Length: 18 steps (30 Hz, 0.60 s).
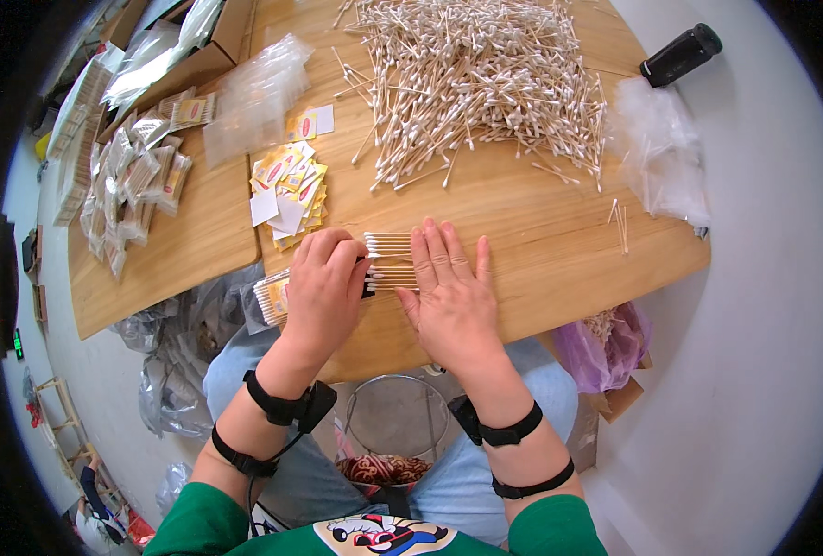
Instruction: Sorting cotton swabs on a wooden table and placing them into small plastic bags with labels.
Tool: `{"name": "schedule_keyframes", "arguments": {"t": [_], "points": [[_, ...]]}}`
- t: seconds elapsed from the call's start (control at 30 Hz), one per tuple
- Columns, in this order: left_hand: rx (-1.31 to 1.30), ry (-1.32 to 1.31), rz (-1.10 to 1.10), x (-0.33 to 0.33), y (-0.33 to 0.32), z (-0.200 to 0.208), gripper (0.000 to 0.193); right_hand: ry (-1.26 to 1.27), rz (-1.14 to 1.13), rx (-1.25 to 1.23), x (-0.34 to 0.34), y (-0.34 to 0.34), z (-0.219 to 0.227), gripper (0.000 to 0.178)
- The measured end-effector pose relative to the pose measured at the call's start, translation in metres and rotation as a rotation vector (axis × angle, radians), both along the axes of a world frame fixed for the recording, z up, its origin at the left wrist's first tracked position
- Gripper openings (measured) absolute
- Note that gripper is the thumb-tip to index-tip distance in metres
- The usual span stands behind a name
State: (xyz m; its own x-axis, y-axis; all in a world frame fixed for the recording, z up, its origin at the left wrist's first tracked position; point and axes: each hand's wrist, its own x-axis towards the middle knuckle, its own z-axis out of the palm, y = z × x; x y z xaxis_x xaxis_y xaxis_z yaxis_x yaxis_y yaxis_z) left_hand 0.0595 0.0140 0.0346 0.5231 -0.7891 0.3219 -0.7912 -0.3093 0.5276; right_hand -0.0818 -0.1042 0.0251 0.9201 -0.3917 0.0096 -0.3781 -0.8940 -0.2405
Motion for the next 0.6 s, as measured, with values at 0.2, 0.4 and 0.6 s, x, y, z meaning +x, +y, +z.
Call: {"name": "schedule_keyframes", "arguments": {"t": [0.2, 0.4, 0.6], "points": [[0.014, 0.045, -0.004, 0.005, -0.005, -0.005, 0.012, 0.002, 0.005, 0.01, -0.001, -0.001, 0.001, 0.072], [0.015, 0.06, -0.021, 0.009, -0.006, -0.007, 0.011, 0.007, 0.002, 0.003, 0.0, 0.0, 0.001, 0.072], [0.007, 0.091, 0.017, 0.007, -0.013, -0.004, 0.023, 0.011, -0.002, 0.013, 0.0, -0.001, 0.0, 0.072]]}}
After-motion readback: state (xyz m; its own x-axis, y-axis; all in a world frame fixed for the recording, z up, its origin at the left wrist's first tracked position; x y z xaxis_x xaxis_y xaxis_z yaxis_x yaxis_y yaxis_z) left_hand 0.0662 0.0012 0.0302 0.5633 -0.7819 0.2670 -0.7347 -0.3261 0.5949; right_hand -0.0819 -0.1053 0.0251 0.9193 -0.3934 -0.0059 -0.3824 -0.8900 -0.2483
